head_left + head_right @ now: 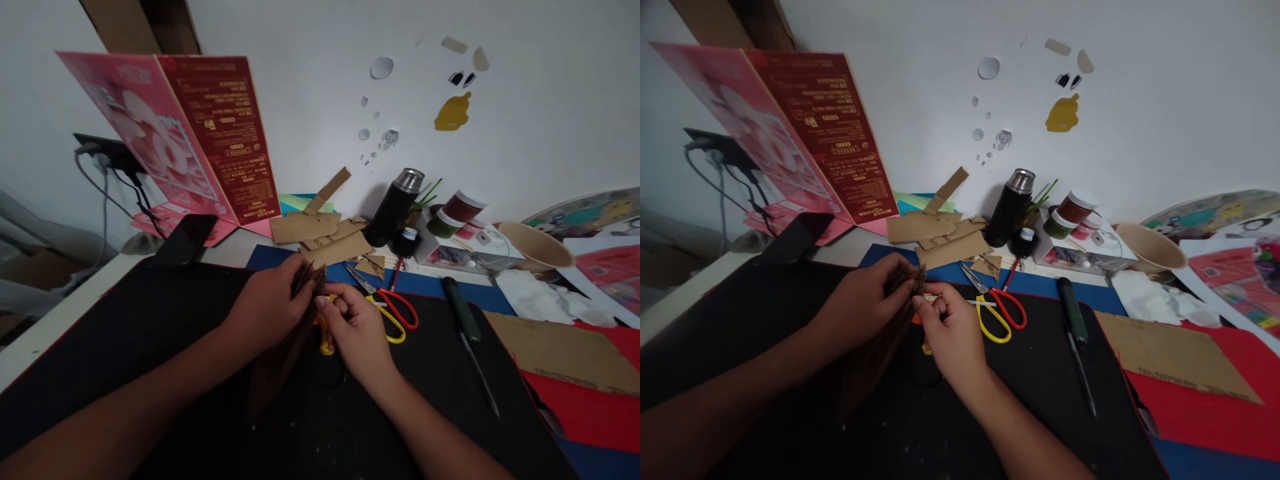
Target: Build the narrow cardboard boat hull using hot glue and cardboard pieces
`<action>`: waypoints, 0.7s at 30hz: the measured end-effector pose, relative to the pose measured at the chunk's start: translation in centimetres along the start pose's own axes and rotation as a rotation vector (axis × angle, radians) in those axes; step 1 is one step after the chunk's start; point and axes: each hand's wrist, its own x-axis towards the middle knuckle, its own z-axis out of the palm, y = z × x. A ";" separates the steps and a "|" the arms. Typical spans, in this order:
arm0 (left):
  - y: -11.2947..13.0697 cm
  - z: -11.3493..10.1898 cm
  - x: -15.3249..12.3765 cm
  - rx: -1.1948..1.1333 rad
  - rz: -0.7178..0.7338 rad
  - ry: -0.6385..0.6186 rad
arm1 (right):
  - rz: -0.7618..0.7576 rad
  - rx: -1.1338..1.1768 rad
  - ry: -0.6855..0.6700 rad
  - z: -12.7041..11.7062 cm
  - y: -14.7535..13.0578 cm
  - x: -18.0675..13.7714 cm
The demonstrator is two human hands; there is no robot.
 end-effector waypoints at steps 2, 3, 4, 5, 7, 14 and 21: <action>0.1 -0.1 0.0 0.004 0.000 -0.003 | -0.013 -0.047 0.010 -0.1 0.0 -0.1; 0.2 -0.1 -0.1 0.008 0.002 -0.001 | -0.022 -0.066 0.014 -0.1 -0.1 -0.2; 0.2 -0.2 -0.1 0.011 0.007 0.001 | -0.030 -0.078 0.018 -0.1 -0.2 -0.3; 0.3 -0.2 -0.1 0.014 0.010 0.003 | -0.036 -0.083 0.021 -0.1 -0.3 -0.3; 0.4 -0.3 -0.1 0.018 0.012 0.004 | -0.036 -0.071 0.025 -0.1 -0.6 -0.4; 0.2 -0.2 -0.1 0.012 0.003 -0.004 | 0.009 -0.028 0.030 0.0 -0.5 -0.3; 0.1 0.0 0.1 0.047 0.002 0.000 | -0.012 -0.022 0.049 0.2 -0.3 -0.2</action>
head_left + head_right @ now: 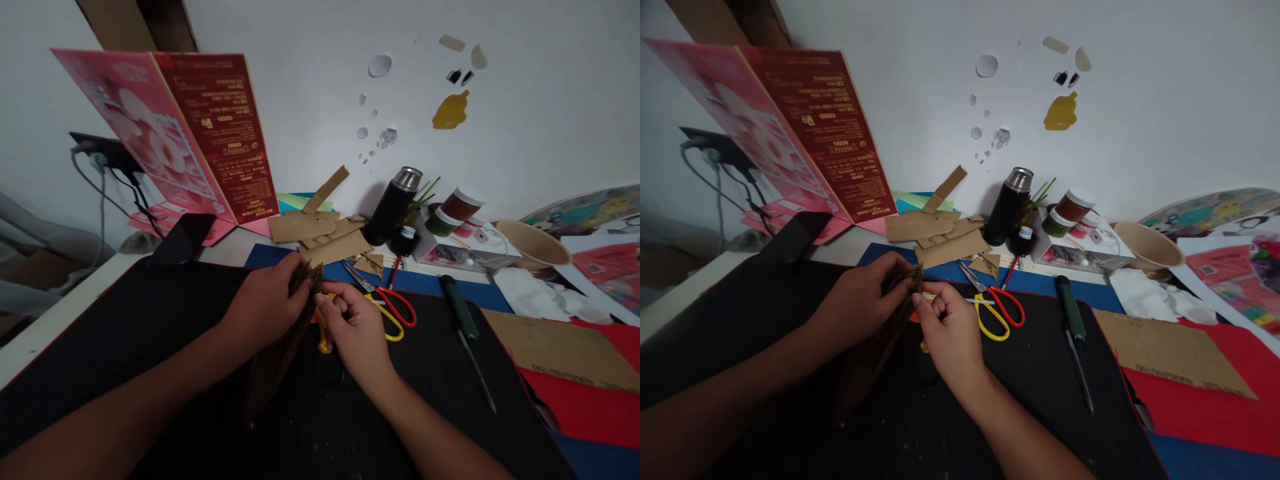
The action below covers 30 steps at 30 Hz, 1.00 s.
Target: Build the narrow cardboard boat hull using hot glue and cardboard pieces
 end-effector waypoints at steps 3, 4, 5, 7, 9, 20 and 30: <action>0.0 0.0 -0.1 0.002 0.000 -0.007 | -0.003 -0.009 0.011 0.0 -0.1 0.0; 0.1 0.0 -0.1 0.002 -0.001 -0.011 | -0.003 -0.014 0.011 0.0 -0.1 0.0; 0.1 0.0 -0.2 0.002 -0.002 -0.012 | -0.005 -0.020 0.009 0.0 -0.1 0.0; 0.2 0.0 -0.3 0.001 0.001 -0.010 | -0.014 -0.033 0.004 -0.1 -0.1 0.0; 0.2 0.0 -0.4 -0.006 0.008 -0.008 | -0.021 -0.039 -0.001 -0.2 -0.1 -0.1; 0.4 0.4 -0.8 -0.029 0.005 0.010 | 0.040 0.059 -0.023 -0.1 -0.3 -0.1; 0.6 0.2 -0.9 -0.038 0.016 0.035 | 0.068 0.146 -0.045 -0.1 -0.9 -0.2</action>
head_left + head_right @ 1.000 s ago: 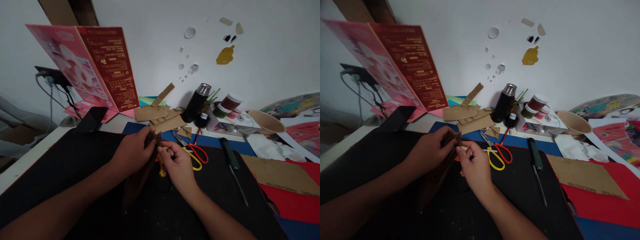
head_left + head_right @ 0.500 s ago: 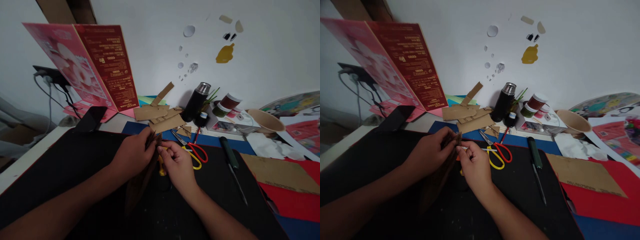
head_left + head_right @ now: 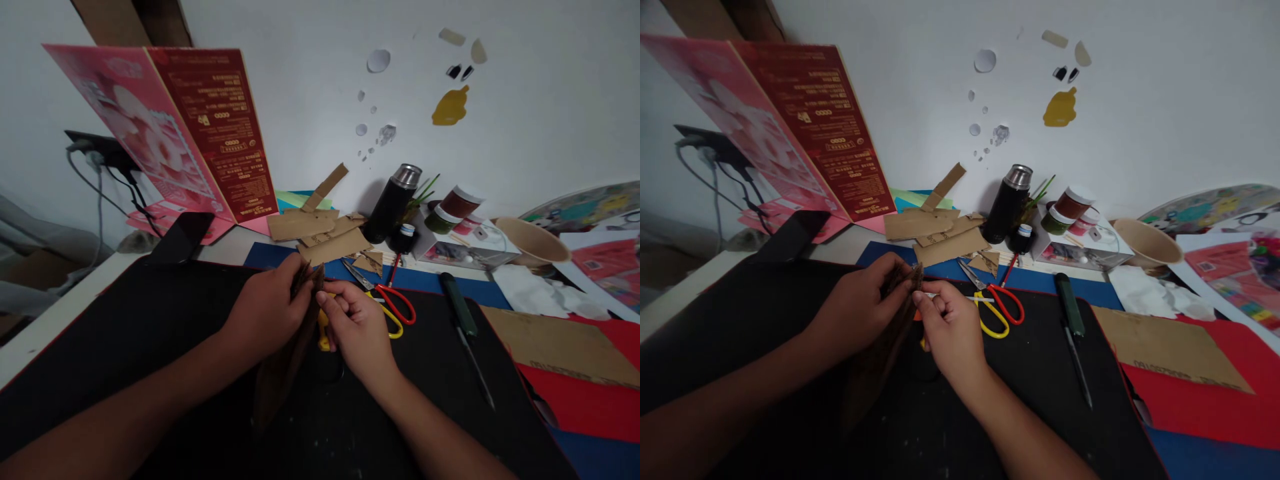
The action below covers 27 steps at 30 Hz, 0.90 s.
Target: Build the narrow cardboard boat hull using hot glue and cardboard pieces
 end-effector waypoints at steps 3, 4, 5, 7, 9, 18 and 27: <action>-0.1 0.1 -0.1 -0.006 0.002 0.004 | 0.004 0.009 -0.006 0.0 0.0 0.1; -0.1 0.2 -0.1 -0.009 0.002 0.004 | 0.006 0.013 -0.010 0.0 0.0 0.1; -0.1 0.2 -0.1 -0.013 0.001 0.004 | 0.007 0.015 -0.012 0.0 0.1 0.1; -0.1 0.3 0.0 -0.021 -0.003 0.001 | 0.012 0.018 -0.014 0.0 0.1 0.1; -0.1 0.3 0.0 -0.033 -0.007 -0.002 | 0.018 0.022 -0.011 0.1 0.1 0.1; -0.2 0.6 0.1 -0.067 -0.011 0.004 | 0.010 -0.010 -0.017 -0.1 0.2 0.1; -0.5 1.0 0.1 -0.082 -0.009 -0.009 | 0.015 0.005 -0.019 -0.1 0.5 0.2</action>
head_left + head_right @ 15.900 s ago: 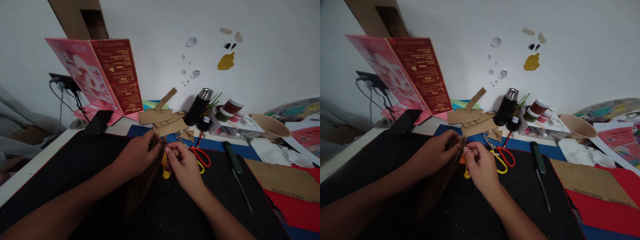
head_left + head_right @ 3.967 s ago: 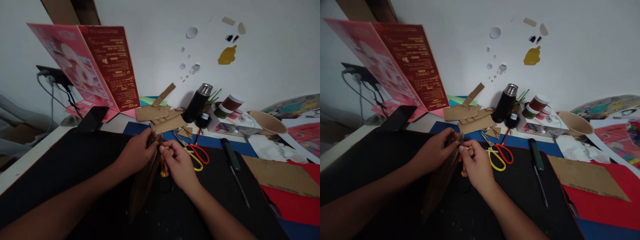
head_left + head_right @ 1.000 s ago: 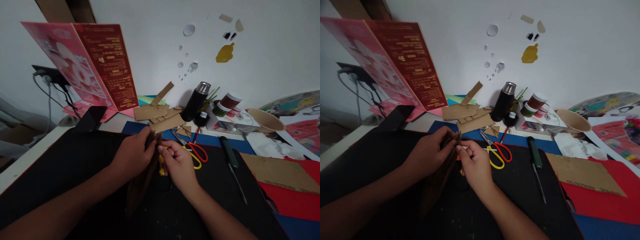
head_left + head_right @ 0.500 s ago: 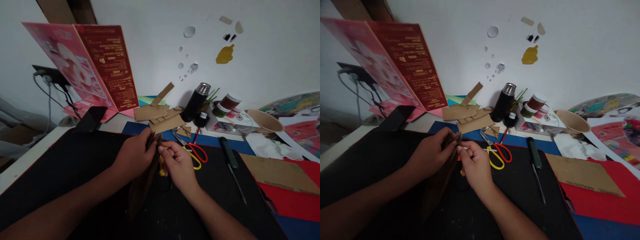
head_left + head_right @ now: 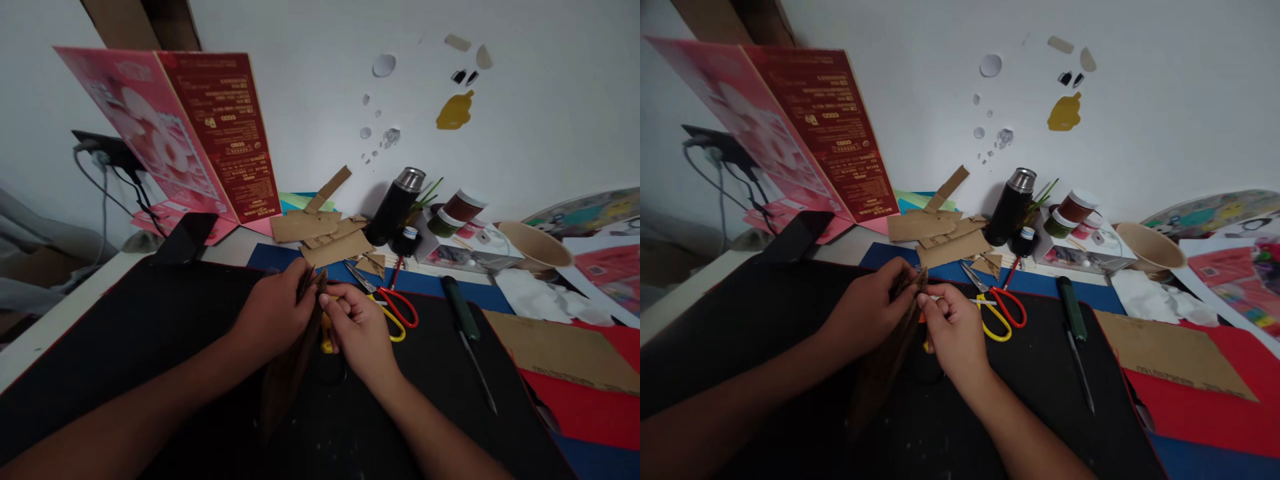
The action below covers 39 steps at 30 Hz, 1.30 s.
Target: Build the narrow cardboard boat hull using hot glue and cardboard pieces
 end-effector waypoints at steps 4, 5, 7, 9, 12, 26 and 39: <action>0.0 0.0 0.0 0.001 -0.008 -0.005 | 0.007 -0.003 -0.003 0.0 0.0 0.1; -0.1 0.0 0.0 0.001 -0.011 -0.004 | 0.009 -0.004 -0.002 0.0 0.0 0.1; -0.1 0.0 0.0 -0.001 -0.010 -0.005 | 0.012 -0.003 -0.001 0.0 0.1 0.0; -0.1 0.1 0.0 -0.005 -0.008 -0.006 | 0.011 -0.002 -0.005 0.0 0.1 0.0; -0.1 0.1 0.0 -0.005 -0.010 -0.012 | 0.011 0.004 -0.009 0.0 0.2 0.0; -0.4 0.4 0.2 -0.005 -0.018 -0.014 | 0.004 -0.006 -0.023 -0.1 0.2 0.2; -0.5 0.5 0.2 -0.011 -0.016 -0.027 | 0.013 -0.010 -0.019 -0.2 0.4 0.3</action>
